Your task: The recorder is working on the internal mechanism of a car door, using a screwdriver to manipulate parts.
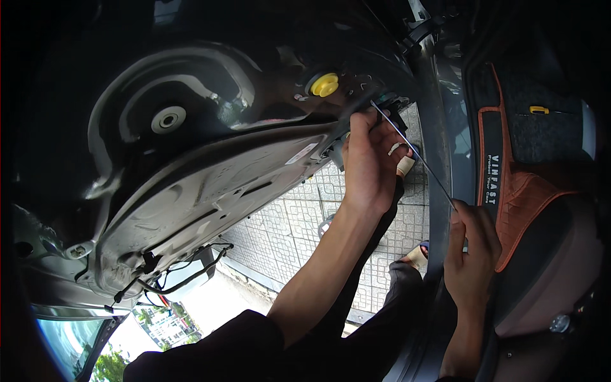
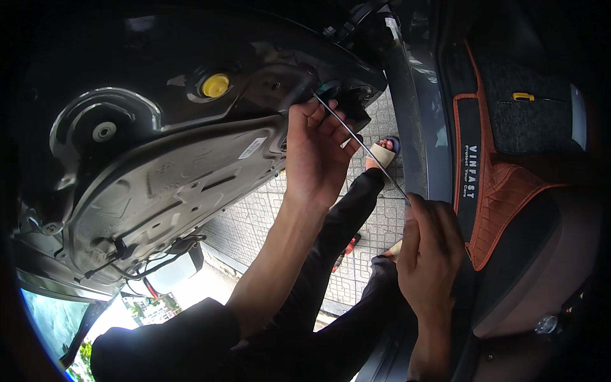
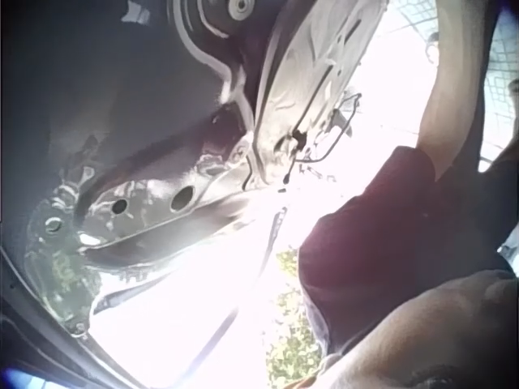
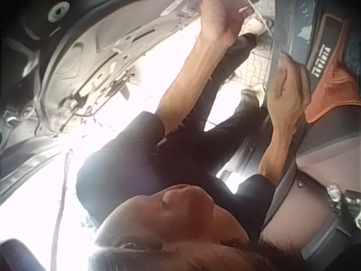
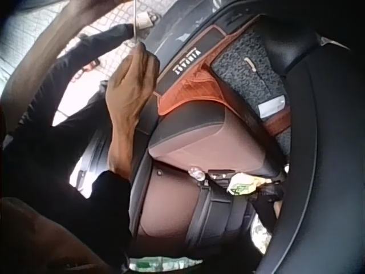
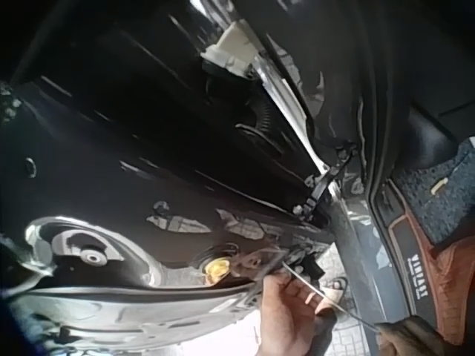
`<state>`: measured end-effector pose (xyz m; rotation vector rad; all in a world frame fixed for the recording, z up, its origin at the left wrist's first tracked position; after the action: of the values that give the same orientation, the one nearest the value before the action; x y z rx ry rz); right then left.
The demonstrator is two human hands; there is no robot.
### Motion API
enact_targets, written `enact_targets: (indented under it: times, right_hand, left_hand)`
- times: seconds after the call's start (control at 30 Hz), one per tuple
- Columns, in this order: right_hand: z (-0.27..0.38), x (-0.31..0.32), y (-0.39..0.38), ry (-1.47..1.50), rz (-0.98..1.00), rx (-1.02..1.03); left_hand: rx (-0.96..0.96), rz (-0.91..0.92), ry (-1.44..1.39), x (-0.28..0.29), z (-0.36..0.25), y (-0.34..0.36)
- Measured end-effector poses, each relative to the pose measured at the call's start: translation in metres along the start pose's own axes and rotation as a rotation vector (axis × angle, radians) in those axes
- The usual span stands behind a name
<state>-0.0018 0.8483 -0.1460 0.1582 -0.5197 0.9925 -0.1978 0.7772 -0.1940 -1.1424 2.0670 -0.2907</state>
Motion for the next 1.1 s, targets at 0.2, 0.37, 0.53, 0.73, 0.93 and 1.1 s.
enact_targets:
  times: [0.2, 0.37, 0.53, 0.73, 0.93, 1.1]
  right_hand:
    - [0.024, -0.005, -0.012, 0.274, 0.163, -0.104]
    - [0.067, -0.006, -0.006, 0.371, 0.167, -0.032]
    - [0.090, -0.012, -0.003, 0.464, 0.126, -0.116]
    - [0.110, -0.026, 0.000, 0.503, 0.090, -0.162]
    - [0.147, -0.040, 0.016, 0.495, -0.068, -0.084]
    - [0.127, -0.041, 0.031, 1.002, 0.114, -0.211]
  left_hand:
    - [0.044, 0.000, -0.016, -0.001, 0.005, 0.001]
    - [0.064, 0.020, -0.033, 0.001, 0.004, 0.000]
    - [0.042, 0.016, 0.079, -0.009, -0.015, -0.021]
    - [0.276, 0.132, 0.534, -0.013, -0.046, -0.090]
    - [0.360, 0.183, 0.590, -0.010, -0.096, -0.114]
    - [0.247, 0.084, 0.432, -0.011, -0.114, -0.106]
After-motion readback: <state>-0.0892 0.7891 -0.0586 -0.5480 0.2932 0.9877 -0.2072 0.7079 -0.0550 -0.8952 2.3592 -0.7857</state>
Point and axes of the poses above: each hand's wrist, its own y-axis towards the middle knuckle, its own x-axis out of the back of the hand, z = x × y, the point moved 6 cm from there along y, towards the middle knuckle, and after that the axes turned 12 degrees about z, right-handed, at the moved point
